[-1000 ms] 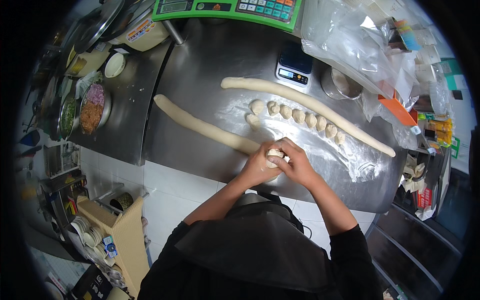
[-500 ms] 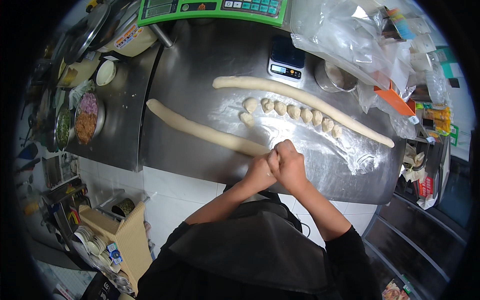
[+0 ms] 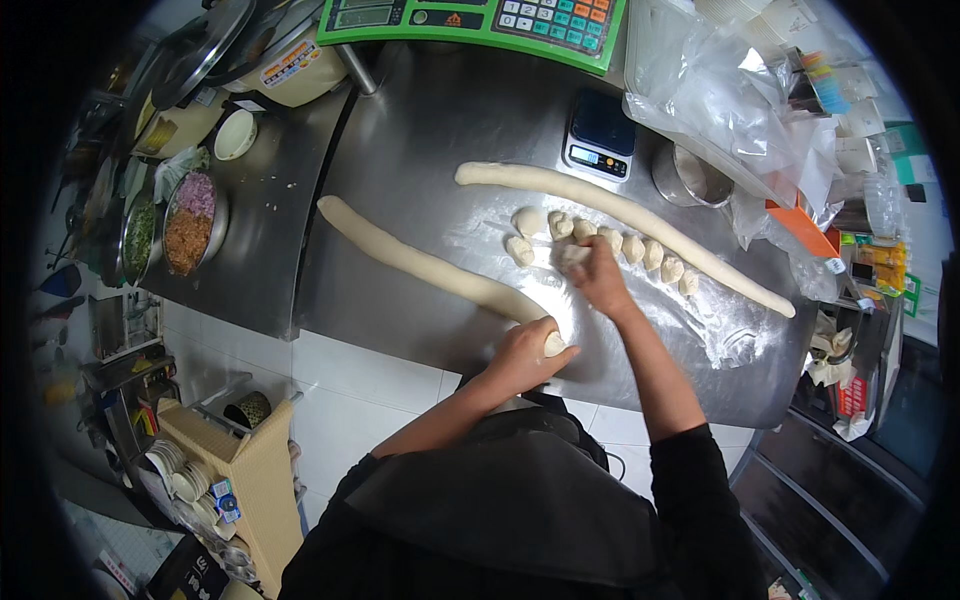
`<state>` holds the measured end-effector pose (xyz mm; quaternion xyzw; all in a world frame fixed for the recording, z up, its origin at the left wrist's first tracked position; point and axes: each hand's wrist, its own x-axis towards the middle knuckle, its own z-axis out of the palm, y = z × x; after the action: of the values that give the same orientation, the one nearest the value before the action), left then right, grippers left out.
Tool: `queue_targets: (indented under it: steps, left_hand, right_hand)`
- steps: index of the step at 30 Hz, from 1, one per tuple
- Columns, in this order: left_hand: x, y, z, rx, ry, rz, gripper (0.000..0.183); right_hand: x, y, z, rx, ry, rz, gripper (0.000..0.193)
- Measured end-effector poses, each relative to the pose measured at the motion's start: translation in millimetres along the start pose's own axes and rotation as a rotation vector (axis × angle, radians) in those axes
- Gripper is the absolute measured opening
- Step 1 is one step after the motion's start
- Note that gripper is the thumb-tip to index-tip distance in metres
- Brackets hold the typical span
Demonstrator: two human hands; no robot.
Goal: The person rolls two long dough ropes on a stainless steel counter, then pinches off small dough pieces from the ropes and arranges them in rows. The person uses both hands to tear and place the dough pieces without tools.
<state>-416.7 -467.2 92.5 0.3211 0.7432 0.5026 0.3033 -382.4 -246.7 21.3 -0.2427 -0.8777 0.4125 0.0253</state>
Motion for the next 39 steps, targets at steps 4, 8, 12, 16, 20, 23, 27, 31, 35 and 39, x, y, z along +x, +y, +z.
queue_targets:
  steps: [4,8,12,16,20,23,27,31,35,39]
  left_hand:
    - [-3.9,-13.4,-1.6,-0.037,-0.030,-0.070,0.053]
    - [-8.7,-14.3,-1.8,-0.034,0.067,-0.120,0.059]
    - [-2.4,-22.6,-2.7,-0.177,0.185,-0.172,0.088]
    - [11.2,-30.0,-1.2,-0.034,0.259,0.111,0.108]
    - [17.2,-22.9,1.4,-0.160,0.064,0.088,0.112]
    - [17.6,-13.9,1.1,-0.146,-0.080,0.020,0.069]
    - [21.9,-10.3,3.0,-0.229,-0.140,-0.017,0.043]
    - [22.8,-15.7,12.4,-0.190,-0.164,-0.023,0.049]
    - [18.6,-20.9,23.3,0.011,-0.077,0.009,0.038]
    - [18.7,-19.1,22.4,0.035,-0.077,0.062,0.040]
  right_hand:
    - [4.5,-16.9,41.5,-0.237,0.045,-0.137,0.039]
    - [5.9,-42.1,42.5,-0.482,0.025,-0.139,0.034]
    - [-24.1,-70.9,9.8,-0.346,0.051,-0.056,0.037]
    - [-64.2,-101.2,-15.3,0.338,-0.239,-0.184,0.032]
    - [-81.6,-111.5,-31.8,0.205,-0.205,-0.197,0.026]
    - [-86.5,-108.7,-38.8,0.203,-0.086,-0.247,0.024]
    - [-92.6,-105.1,-42.1,0.246,-0.038,-0.213,0.022]
    - [-95.9,-112.4,-36.7,0.132,-0.001,-0.133,0.024]
    - [-90.7,-123.1,-24.7,-0.277,0.081,-0.236,0.029]
    - [-85.9,-126.1,-17.3,-0.224,0.148,-0.280,0.029]
